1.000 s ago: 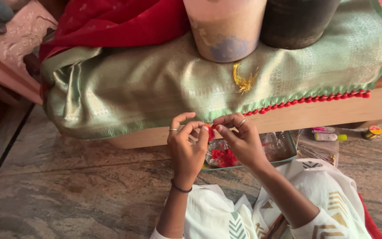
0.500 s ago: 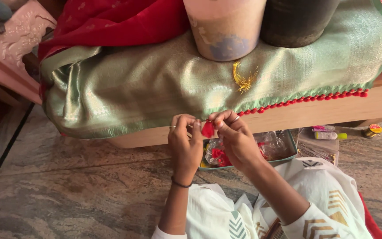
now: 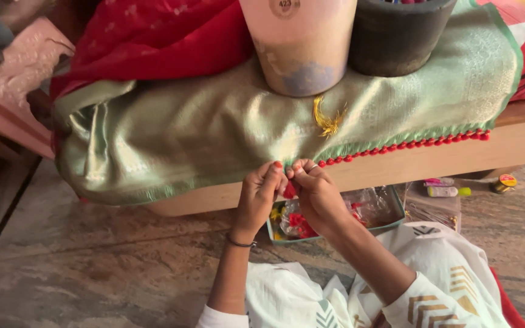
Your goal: Hand-stitching or attaching decorative red pom-pom trim to the edge of a green fabric piece.
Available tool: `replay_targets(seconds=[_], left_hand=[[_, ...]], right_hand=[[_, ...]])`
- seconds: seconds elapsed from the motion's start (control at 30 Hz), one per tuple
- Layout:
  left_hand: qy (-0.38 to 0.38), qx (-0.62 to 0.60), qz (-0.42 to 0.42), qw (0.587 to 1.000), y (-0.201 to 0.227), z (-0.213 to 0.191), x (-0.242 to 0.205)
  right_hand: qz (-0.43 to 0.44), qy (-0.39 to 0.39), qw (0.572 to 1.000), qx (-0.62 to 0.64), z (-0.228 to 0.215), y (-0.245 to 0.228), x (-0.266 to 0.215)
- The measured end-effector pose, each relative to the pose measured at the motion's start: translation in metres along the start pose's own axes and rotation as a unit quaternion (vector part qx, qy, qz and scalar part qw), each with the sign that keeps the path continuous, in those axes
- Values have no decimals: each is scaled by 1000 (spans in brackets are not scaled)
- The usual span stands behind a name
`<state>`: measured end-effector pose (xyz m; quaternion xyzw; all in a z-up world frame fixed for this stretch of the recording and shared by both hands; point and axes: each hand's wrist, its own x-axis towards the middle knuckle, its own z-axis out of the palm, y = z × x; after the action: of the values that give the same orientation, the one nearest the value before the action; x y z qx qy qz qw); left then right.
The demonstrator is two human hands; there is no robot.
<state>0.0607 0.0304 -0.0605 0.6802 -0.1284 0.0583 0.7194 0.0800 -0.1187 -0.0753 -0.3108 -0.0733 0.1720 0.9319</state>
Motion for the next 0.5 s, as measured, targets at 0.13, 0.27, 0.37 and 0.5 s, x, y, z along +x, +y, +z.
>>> replay_targets(seconds=[0.13,0.27,0.37,0.5], left_hand=[[0,41,54,998,3,-3,6],[53,36,32,997,-4,-1,2],[129,-103,-39,986,-20,3,-10],[187,-201,-164,947,15,10,-28]], right_hand=[[-12,0,1000,-10,-8,6,9],[-31,6,998,-53,-21,18,12],[-44,1,993,-114,-17,14,4],[57,90,925,-365,-8,-11,-12]])
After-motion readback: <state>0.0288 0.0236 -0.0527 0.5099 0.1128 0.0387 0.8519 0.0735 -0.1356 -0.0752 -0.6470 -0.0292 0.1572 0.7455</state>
